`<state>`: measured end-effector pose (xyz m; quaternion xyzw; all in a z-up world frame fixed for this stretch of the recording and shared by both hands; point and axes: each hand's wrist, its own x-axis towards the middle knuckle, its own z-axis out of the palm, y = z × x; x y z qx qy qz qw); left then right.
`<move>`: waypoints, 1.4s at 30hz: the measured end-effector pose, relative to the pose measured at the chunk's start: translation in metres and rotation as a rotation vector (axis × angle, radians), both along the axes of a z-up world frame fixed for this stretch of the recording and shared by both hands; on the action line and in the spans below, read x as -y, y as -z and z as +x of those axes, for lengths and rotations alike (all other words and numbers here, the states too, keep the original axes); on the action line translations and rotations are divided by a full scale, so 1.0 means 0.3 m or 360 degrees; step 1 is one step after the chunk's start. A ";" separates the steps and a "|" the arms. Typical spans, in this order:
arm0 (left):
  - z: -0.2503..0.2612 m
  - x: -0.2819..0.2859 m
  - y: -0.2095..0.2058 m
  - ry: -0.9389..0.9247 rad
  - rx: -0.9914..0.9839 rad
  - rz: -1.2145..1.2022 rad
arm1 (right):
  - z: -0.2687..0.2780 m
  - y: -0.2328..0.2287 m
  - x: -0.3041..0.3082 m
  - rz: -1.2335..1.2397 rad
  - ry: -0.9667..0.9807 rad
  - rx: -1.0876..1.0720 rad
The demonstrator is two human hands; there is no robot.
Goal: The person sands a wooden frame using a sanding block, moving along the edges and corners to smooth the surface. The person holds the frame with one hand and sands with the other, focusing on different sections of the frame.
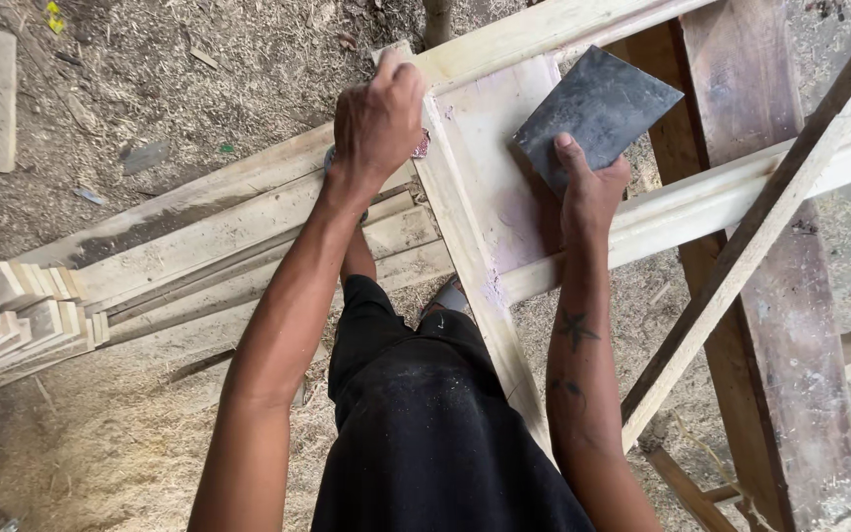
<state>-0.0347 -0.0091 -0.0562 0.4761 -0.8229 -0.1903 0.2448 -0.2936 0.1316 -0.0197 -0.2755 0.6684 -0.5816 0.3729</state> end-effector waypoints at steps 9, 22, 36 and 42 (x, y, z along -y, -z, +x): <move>0.233 -0.107 0.046 -0.0661 0.0112 0.0314 | 0.050 -0.026 -0.003 -0.0036 -0.0174 -0.0221; 0.047 -0.192 -0.052 -0.0661 -0.0878 0.1078 | 0.223 -0.164 -0.083 -0.0307 -0.0759 -0.1677; 0.054 -0.407 -0.015 -0.0582 -0.0812 0.1241 | 0.130 -0.221 -0.080 0.0340 -0.0534 -0.0495; 0.016 -0.400 -0.111 -0.0487 -0.0755 0.1327 | 0.054 -0.161 0.062 0.0655 -0.0712 -0.0744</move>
